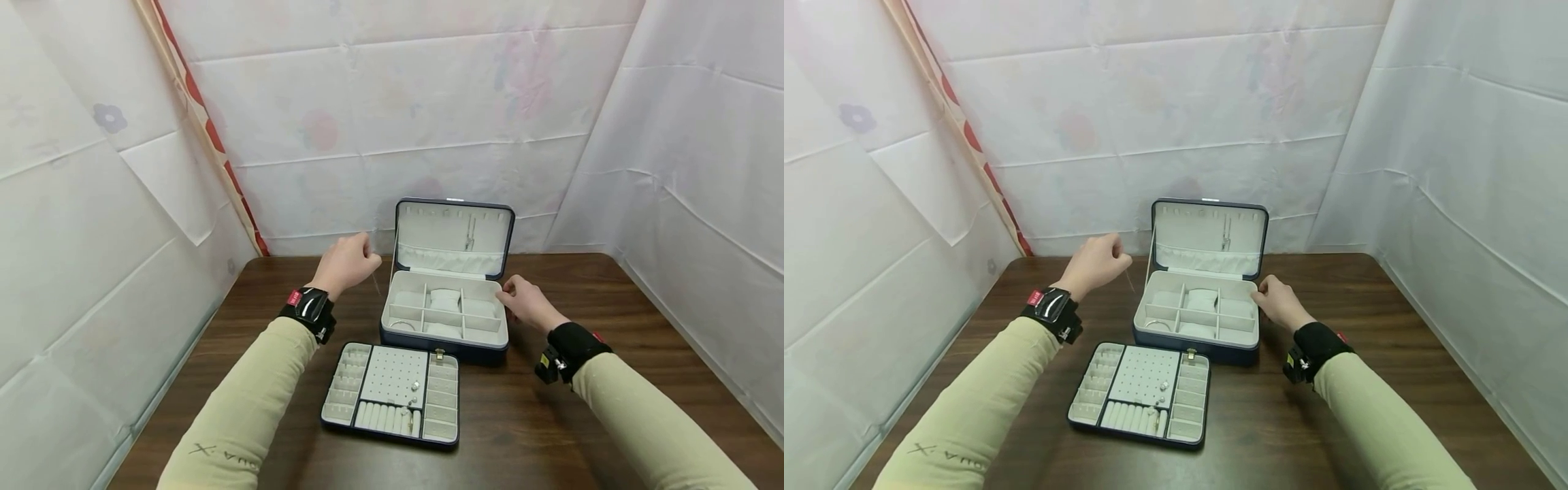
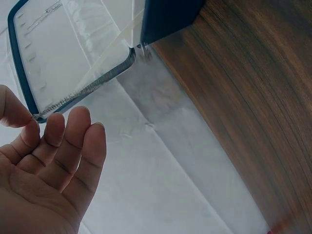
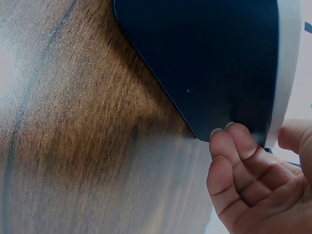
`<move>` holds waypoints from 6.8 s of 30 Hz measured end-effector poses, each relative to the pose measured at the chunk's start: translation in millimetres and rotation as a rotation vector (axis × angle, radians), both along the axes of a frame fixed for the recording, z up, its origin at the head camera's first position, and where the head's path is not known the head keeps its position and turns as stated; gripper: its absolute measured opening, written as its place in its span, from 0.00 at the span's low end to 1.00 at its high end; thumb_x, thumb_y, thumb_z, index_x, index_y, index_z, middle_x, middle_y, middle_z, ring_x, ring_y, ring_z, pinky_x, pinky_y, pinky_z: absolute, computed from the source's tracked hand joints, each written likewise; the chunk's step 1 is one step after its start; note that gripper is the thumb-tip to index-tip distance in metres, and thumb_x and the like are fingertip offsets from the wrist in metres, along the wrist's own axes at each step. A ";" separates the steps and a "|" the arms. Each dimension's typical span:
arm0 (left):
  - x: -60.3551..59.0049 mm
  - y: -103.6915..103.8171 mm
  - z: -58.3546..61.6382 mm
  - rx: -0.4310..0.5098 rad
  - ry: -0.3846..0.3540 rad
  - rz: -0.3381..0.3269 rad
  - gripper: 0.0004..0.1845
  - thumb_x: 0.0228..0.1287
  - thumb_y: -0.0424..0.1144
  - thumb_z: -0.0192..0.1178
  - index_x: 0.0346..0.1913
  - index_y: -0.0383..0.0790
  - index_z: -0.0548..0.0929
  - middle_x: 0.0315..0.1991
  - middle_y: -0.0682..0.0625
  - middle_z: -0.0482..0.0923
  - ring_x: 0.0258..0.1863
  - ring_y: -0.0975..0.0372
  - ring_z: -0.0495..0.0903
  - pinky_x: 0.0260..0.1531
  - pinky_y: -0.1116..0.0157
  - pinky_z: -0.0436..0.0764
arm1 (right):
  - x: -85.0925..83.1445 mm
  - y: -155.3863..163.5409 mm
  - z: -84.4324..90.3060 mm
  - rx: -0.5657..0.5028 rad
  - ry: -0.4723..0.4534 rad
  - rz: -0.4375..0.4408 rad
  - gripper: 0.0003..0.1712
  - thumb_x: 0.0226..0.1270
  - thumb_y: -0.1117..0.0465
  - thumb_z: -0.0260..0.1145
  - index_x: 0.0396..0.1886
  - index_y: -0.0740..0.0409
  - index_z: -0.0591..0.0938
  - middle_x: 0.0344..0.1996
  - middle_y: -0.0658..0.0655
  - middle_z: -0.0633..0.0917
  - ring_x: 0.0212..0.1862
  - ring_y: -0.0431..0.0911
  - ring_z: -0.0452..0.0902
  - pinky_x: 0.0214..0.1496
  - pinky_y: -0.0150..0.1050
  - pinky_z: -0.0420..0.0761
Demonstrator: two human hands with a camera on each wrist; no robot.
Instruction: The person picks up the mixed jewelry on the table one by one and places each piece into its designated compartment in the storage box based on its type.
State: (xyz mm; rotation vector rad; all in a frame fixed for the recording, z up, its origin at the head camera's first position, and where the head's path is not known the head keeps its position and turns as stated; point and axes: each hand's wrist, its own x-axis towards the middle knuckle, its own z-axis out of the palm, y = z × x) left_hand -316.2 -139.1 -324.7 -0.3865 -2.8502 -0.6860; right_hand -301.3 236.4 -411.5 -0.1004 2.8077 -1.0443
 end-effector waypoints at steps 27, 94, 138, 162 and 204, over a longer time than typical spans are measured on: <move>9.8 17.9 9.6 0.066 0.067 -0.090 0.07 0.59 0.37 0.56 0.29 0.44 0.68 0.24 0.51 0.66 0.22 0.58 0.65 0.25 0.63 0.62 | -0.6 1.4 1.4 -0.006 -0.013 0.004 0.16 0.81 0.56 0.55 0.51 0.66 0.71 0.28 0.59 0.83 0.28 0.50 0.81 0.29 0.39 0.78; 38.4 71.1 10.5 0.366 -0.191 -0.384 0.03 0.66 0.32 0.56 0.35 0.44 0.76 0.32 0.51 0.82 0.29 0.61 0.81 0.28 0.66 0.76 | 26.3 -97.0 61.1 -0.364 0.088 0.387 0.13 0.78 0.53 0.63 0.49 0.55 0.86 0.41 0.53 0.89 0.48 0.47 0.83 0.54 0.51 0.80; 32.9 65.2 -6.6 0.521 -0.328 -0.352 0.04 0.71 0.34 0.53 0.37 0.38 0.74 0.28 0.45 0.86 0.29 0.56 0.88 0.39 0.61 0.86 | 27.0 -91.5 59.1 -0.327 0.243 0.322 0.16 0.80 0.51 0.58 0.42 0.56 0.87 0.38 0.53 0.90 0.41 0.47 0.85 0.49 0.48 0.84; 31.0 58.1 -13.1 0.571 -0.424 -0.347 0.06 0.73 0.35 0.52 0.42 0.38 0.78 0.23 0.47 0.74 0.26 0.54 0.83 0.40 0.55 0.87 | 22.1 -92.4 66.1 -0.349 0.282 0.330 0.18 0.84 0.50 0.52 0.38 0.56 0.79 0.34 0.58 0.88 0.39 0.46 0.84 0.46 0.46 0.83; 35.0 63.7 0.3 0.528 -0.283 -0.350 0.08 0.75 0.46 0.61 0.45 0.47 0.85 0.27 0.51 0.81 0.28 0.47 0.83 0.31 0.61 0.81 | 22.8 -100.7 58.3 -0.359 0.224 0.368 0.11 0.78 0.52 0.62 0.46 0.51 0.87 0.26 0.56 0.83 0.33 0.52 0.79 0.38 0.44 0.77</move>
